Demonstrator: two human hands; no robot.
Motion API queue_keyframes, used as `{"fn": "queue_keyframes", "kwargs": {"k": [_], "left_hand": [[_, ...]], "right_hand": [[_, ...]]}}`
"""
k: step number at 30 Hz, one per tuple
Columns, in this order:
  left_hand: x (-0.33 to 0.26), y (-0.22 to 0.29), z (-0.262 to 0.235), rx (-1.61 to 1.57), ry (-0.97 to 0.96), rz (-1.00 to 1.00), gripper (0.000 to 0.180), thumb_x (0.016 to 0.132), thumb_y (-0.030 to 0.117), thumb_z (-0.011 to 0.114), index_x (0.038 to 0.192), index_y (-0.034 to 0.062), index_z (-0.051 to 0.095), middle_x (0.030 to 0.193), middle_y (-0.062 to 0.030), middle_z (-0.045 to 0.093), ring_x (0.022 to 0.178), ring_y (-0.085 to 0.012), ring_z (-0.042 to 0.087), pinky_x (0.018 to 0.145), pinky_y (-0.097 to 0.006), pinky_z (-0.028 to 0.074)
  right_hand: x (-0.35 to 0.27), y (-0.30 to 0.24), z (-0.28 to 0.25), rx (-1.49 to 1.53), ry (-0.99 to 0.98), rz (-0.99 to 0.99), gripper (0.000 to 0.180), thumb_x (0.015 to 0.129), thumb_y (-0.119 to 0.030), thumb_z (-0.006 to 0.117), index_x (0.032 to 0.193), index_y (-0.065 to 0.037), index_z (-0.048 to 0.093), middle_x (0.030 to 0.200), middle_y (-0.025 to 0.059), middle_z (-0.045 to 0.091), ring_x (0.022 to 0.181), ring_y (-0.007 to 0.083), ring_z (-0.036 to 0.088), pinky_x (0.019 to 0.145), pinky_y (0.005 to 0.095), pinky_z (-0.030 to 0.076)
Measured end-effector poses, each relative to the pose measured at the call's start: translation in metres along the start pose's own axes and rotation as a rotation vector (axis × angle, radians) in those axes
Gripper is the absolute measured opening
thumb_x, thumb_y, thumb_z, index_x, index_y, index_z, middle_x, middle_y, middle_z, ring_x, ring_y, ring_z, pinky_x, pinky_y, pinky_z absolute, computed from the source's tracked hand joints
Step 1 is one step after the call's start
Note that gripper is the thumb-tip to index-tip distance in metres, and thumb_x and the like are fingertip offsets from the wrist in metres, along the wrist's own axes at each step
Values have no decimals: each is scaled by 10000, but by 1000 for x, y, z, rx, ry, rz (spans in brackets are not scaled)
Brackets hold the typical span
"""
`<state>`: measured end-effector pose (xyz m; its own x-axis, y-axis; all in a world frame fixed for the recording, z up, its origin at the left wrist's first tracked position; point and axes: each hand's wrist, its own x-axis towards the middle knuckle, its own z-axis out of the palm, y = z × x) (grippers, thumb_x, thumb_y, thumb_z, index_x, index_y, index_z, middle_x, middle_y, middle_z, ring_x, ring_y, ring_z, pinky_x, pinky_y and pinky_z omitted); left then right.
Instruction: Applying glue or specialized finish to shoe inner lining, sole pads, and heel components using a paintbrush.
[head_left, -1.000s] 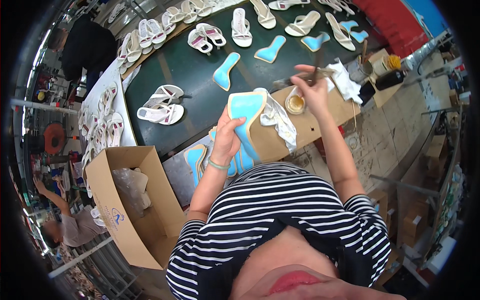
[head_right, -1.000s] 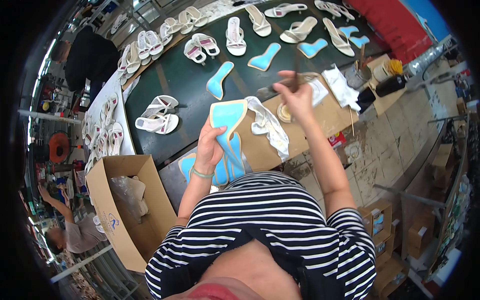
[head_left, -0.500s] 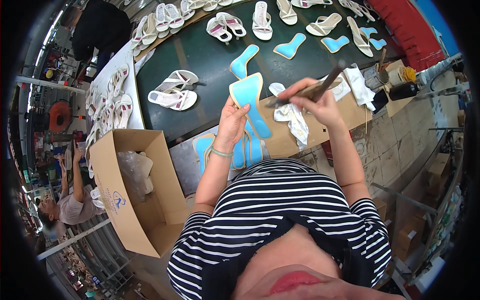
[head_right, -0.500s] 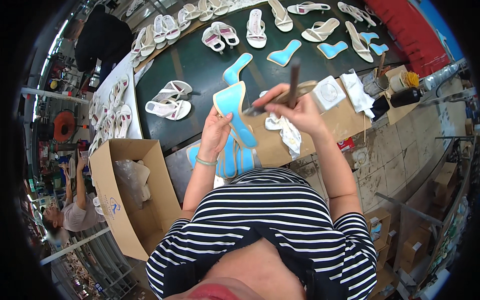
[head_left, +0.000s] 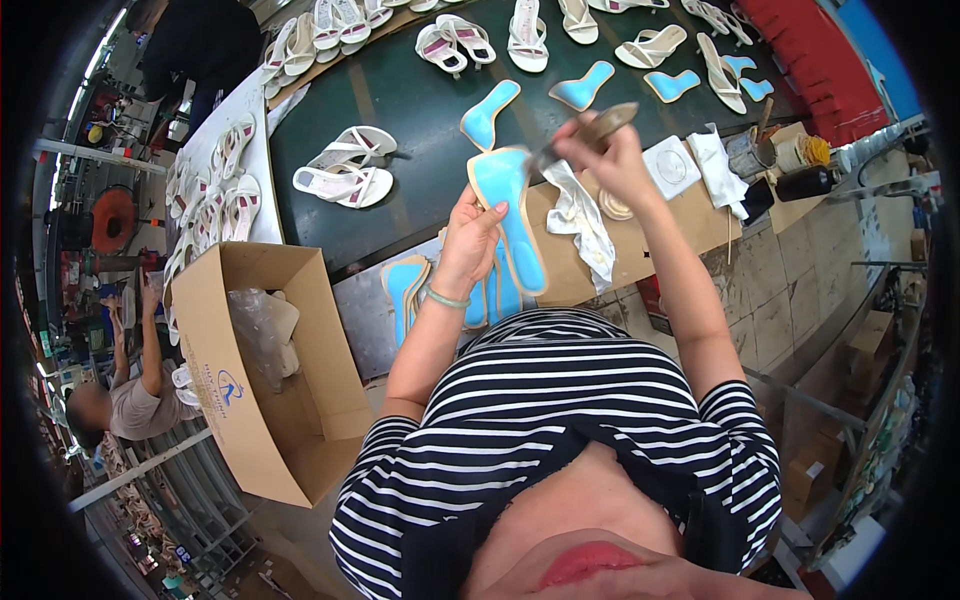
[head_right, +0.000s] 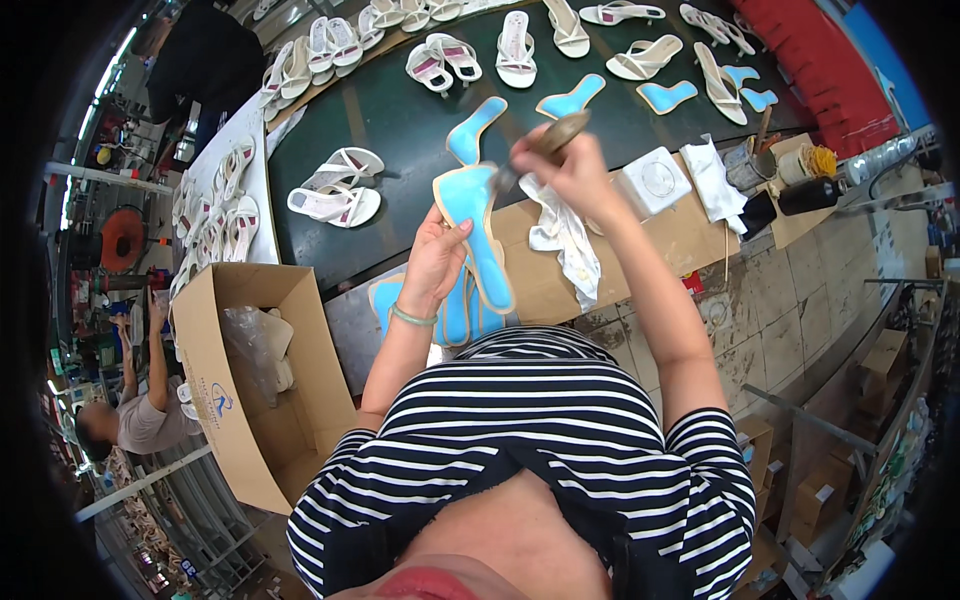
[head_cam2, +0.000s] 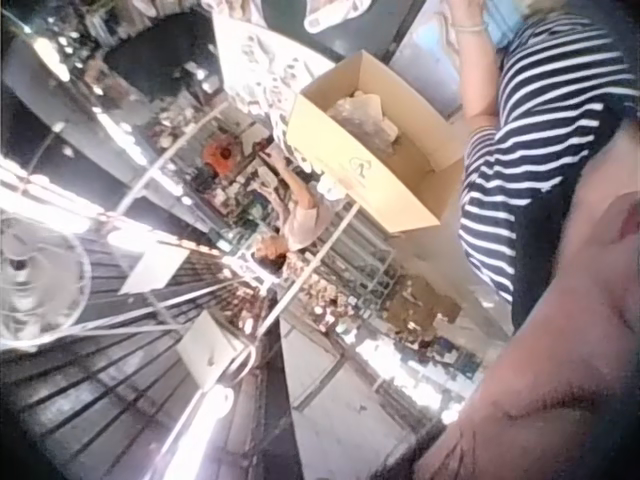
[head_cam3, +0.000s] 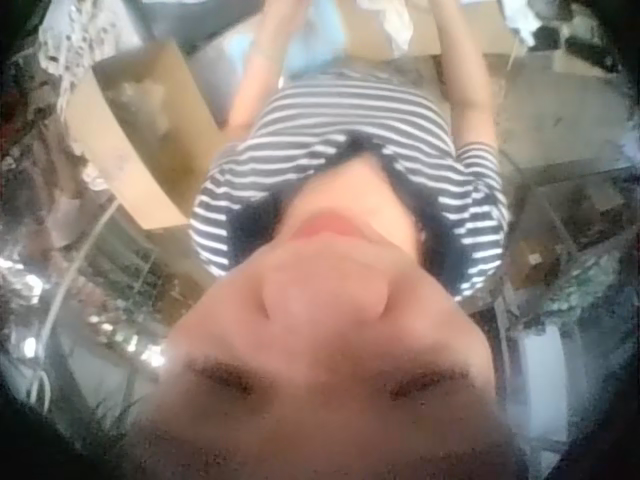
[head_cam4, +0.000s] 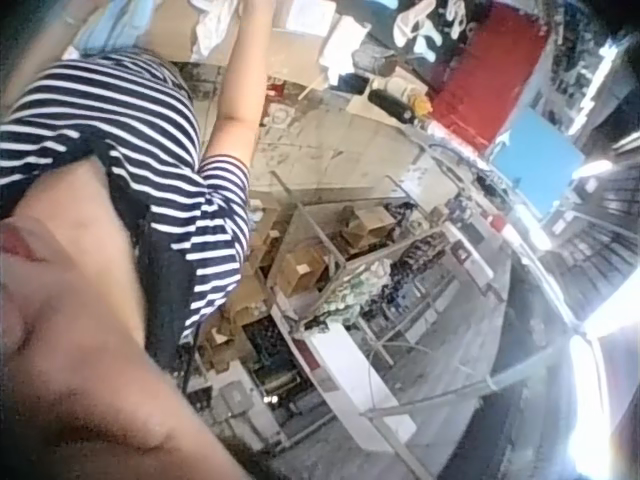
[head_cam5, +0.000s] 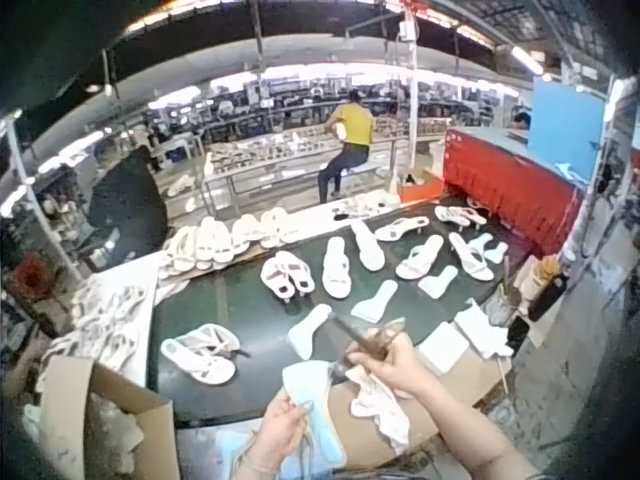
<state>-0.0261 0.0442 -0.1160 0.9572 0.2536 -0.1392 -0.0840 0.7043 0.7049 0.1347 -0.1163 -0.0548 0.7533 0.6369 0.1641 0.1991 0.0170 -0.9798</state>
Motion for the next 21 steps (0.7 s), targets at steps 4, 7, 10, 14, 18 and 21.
{"fn": "queue_keyframes", "kwargs": {"k": [4, 7, 10, 14, 18, 21], "left_hand": [[-1, 6, -6, 13, 33, 0, 436, 901, -42, 576, 1317, 15, 462, 1243, -99, 592, 1151, -182, 572, 1012, -334, 451], [-2, 3, -6, -18, -8, -24, 427, 898, -47, 576, 1308, 9, 468, 1237, -102, 594, 1156, -187, 569, 1017, -339, 447], [-4, 3, -5, -34, -33, -48, 398, 913, -22, 570, 1298, 2, 473, 1222, -106, 602, 1134, -192, 584, 1008, -339, 456], [-1, 9, -28, -50, 10, -125, 358, 939, 25, 560, 1288, -4, 484, 1224, -108, 604, 1111, -194, 595, 964, -343, 482], [15, 9, -59, -221, 57, -270, 415, 959, 67, 543, 1355, 31, 423, 1233, -133, 589, 1087, -242, 616, 942, -370, 515], [9, 18, -49, -178, -45, -294, 542, 921, 4, 572, 1415, 74, 360, 1244, -133, 580, 1104, -250, 609, 953, -385, 512]], "right_hand": [[-5, -21, -15, 122, 111, -39, 64, 838, 3, 679, 897, 16, 658, 757, 31, 653, 583, 65, 563, 521, 208, 444], [-22, -29, 8, 217, -147, 4, 110, 818, 7, 705, 912, 26, 651, 769, 42, 656, 587, 79, 570, 521, 218, 453], [1, 18, -8, 53, 112, 25, 171, 827, -48, 715, 976, 14, 657, 813, 53, 676, 604, 68, 551, 536, 208, 442], [-9, -16, -35, 150, 230, -12, 196, 853, -44, 682, 1031, 33, 651, 866, 92, 702, 587, 65, 572, 498, 199, 424], [-26, -20, -36, 228, -59, 130, 159, 843, -56, 698, 960, 45, 657, 885, 127, 704, 580, 79, 587, 460, 179, 389], [-30, -27, -28, 183, -167, 189, 138, 822, -42, 721, 913, 38, 655, 831, 102, 685, 579, 95, 598, 490, 197, 428]]}}
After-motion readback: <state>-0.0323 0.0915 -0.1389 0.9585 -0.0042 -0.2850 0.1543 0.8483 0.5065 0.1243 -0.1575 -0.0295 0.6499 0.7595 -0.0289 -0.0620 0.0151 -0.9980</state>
